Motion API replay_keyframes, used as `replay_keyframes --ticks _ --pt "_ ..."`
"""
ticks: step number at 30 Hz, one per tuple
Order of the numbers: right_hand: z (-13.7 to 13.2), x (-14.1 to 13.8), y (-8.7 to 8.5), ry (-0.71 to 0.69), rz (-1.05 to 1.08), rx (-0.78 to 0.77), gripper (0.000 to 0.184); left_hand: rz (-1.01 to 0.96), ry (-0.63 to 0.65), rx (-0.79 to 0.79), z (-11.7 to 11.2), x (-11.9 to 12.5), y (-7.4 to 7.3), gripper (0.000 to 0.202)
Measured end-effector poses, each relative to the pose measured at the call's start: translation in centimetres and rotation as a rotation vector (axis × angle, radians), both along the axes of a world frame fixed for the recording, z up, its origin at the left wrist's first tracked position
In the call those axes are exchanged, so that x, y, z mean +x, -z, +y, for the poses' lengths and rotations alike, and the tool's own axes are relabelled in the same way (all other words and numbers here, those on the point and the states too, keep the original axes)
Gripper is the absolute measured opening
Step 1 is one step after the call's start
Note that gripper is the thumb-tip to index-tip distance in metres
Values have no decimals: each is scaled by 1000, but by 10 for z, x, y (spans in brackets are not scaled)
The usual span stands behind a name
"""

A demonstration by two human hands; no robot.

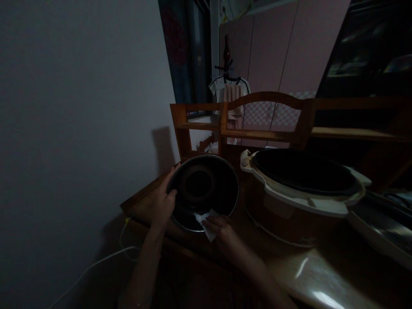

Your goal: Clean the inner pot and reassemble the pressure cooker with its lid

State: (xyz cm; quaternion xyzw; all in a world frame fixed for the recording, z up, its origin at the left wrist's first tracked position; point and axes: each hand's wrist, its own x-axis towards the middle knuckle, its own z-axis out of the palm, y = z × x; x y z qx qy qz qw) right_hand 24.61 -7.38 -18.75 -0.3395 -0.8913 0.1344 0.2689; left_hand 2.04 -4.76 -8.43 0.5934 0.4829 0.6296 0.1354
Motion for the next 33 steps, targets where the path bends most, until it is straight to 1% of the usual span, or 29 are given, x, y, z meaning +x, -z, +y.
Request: replay_keyframes --ticks 2,6,9,13,16,20,22,24,27,29,31,33 --pt "-5 0 -10 -2 39 -41 57 0 5 15 0 2 -2 71" --pt "-18 -5 -26 -12 158 -157 32 24 40 25 -5 8 -6 69" --pt "-26 -13 -29 -22 230 -210 34 38 42 24 -10 13 -7 70" --pt "-30 -27 -28 7 287 -221 37 63 48 30 -14 19 -9 70" --pt "-33 -41 -31 20 340 -280 40 65 48 37 -15 21 -10 70" --pt "-38 -62 -34 32 532 -409 42 73 19 45 -15 23 -10 70" --pt "-40 -70 -34 12 640 -473 43 85 1 47 -15 23 -10 70" --pt "-41 -74 -33 -9 704 -515 43 95 -6 43 -15 24 -10 72" --pt "-41 -69 -35 -32 716 -535 41 111 -11 57 -17 24 -9 73" --pt "-42 -62 -36 -39 673 -526 41 119 -32 72 -18 23 -8 71" --pt "-42 -52 -37 -25 583 -467 41 117 -65 78 -19 21 -6 69" --pt "-42 -42 -37 12 450 -354 40 110 -101 74 -19 18 -3 67"
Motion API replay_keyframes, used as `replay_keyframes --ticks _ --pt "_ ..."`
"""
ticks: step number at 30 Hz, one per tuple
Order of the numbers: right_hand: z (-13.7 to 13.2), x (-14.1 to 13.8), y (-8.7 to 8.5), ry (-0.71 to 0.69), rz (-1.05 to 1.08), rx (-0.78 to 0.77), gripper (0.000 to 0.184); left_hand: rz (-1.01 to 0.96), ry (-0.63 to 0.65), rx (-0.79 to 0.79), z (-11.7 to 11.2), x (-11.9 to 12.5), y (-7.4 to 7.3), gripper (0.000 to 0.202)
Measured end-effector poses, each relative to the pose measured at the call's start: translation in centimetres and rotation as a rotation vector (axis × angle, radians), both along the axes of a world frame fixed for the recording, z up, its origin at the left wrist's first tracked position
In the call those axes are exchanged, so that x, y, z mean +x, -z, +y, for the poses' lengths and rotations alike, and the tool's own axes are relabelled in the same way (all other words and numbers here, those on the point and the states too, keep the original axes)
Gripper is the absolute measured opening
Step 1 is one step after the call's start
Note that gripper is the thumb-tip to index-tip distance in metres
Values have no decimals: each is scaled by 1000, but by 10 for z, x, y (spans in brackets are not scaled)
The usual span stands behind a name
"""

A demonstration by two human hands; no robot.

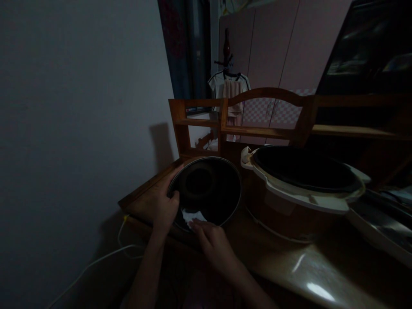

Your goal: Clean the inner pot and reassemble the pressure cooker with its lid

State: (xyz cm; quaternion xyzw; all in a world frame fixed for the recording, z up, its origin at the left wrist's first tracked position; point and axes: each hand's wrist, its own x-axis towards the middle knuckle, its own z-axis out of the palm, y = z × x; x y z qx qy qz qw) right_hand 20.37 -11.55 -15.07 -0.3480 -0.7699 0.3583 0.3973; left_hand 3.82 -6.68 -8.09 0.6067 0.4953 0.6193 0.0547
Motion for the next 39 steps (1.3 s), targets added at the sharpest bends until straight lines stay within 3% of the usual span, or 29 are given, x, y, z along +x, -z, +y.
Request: replay_keyframes --ticks 3,7,15,24,30,39 --pt "4 14 4 73 -233 159 37 -9 -39 2 0 -4 2 62" --pt "12 27 13 117 -417 255 35 8 -42 1 -1 -4 -1 50" --pt "14 34 26 114 -339 255 29 23 18 9 -4 8 -8 40" --pt "17 39 19 155 -462 311 29 33 -34 20 0 4 -6 43" --pt "23 48 14 244 -581 392 28 13 -15 2 0 5 -6 40" --pt "26 50 16 263 -612 429 29 20 4 1 1 8 -8 40"
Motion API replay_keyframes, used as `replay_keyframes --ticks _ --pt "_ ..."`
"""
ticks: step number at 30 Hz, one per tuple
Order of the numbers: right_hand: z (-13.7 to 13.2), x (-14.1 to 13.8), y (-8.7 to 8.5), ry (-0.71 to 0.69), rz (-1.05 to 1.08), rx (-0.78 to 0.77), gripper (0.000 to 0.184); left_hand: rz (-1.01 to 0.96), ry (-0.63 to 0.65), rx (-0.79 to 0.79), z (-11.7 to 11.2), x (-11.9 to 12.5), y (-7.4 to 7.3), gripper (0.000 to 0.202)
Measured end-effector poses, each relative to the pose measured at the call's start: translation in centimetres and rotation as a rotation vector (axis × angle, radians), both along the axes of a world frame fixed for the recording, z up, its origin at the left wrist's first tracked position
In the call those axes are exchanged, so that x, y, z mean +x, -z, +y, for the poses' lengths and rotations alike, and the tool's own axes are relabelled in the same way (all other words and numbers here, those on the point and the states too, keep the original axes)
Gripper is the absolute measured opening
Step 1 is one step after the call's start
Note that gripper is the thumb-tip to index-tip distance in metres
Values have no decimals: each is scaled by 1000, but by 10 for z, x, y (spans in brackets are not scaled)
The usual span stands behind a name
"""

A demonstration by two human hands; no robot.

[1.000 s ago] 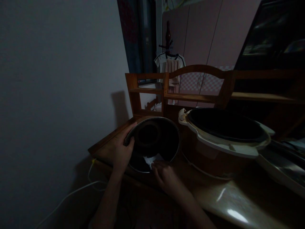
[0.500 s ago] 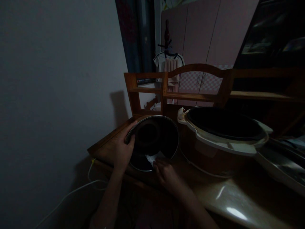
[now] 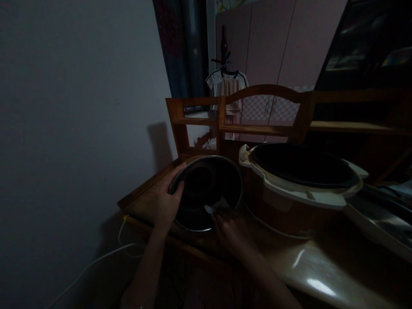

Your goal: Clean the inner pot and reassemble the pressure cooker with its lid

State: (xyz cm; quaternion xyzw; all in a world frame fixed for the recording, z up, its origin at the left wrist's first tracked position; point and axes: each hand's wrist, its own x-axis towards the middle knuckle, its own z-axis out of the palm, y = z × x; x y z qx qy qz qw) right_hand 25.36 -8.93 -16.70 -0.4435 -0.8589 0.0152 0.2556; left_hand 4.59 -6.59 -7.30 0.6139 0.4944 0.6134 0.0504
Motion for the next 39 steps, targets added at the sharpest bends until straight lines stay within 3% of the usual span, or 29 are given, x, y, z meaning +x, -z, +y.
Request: replay_keyframes --ticks 8,15,21,30,39 --pt "5 -7 11 133 -14 26 32 19 2 0 -1 4 0 42" --pt "2 -6 17 147 -31 63 37 46 47 19 0 14 -3 41" --pt "-2 -6 10 135 -6 27 35 54 48 18 -1 12 -3 41" --pt "-38 -29 -8 -100 200 -238 42 43 32 26 1 12 -5 40" --pt "-28 -18 0 -213 235 -237 57 43 18 29 2 10 -4 40"
